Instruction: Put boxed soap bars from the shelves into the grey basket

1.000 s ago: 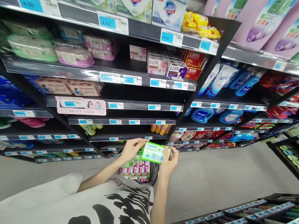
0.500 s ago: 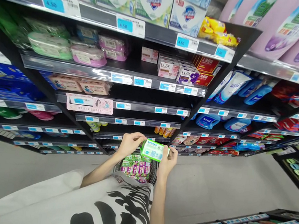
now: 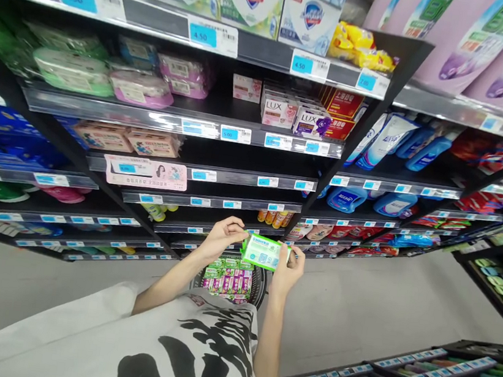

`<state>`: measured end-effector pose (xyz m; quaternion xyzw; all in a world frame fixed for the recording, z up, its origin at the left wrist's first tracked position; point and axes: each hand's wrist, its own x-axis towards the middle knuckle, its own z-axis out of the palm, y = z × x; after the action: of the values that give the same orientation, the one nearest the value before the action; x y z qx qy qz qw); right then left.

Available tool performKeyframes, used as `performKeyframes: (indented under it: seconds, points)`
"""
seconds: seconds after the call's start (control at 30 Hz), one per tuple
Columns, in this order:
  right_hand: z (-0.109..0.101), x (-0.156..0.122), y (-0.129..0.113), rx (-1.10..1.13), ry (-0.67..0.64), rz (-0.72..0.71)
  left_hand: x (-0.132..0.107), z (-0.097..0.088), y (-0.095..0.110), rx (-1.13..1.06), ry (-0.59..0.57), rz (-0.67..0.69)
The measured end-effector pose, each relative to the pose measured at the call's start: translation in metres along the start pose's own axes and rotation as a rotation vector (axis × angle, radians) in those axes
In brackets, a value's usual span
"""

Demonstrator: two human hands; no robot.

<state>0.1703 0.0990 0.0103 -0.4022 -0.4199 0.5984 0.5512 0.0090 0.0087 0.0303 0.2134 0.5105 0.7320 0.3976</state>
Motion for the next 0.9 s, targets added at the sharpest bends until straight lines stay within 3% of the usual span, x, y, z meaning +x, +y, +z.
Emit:
performKeyframes:
  seconds: [0.27,0.47,0.7,0.8,0.9]
  points:
    - [0.001,-0.005,0.009,0.009,0.033,0.022,-0.011,0.007,-0.006,-0.062,0.019,-0.014]
    - [-0.001,-0.013,0.007,-0.042,0.062,-0.046,-0.034,0.026,-0.023,-0.155,-0.219,-0.293]
    - [-0.007,-0.024,0.000,-0.030,0.098,-0.106,-0.037,0.030,-0.029,-0.126,-0.183,-0.262]
    - [-0.010,-0.036,-0.013,-0.061,0.008,-0.190,-0.034,0.030,-0.027,-0.225,-0.117,-0.252]
    - [-0.010,-0.047,-0.029,-0.204,-0.271,-0.378,-0.034,0.029,-0.021,-0.385,-0.114,-0.311]
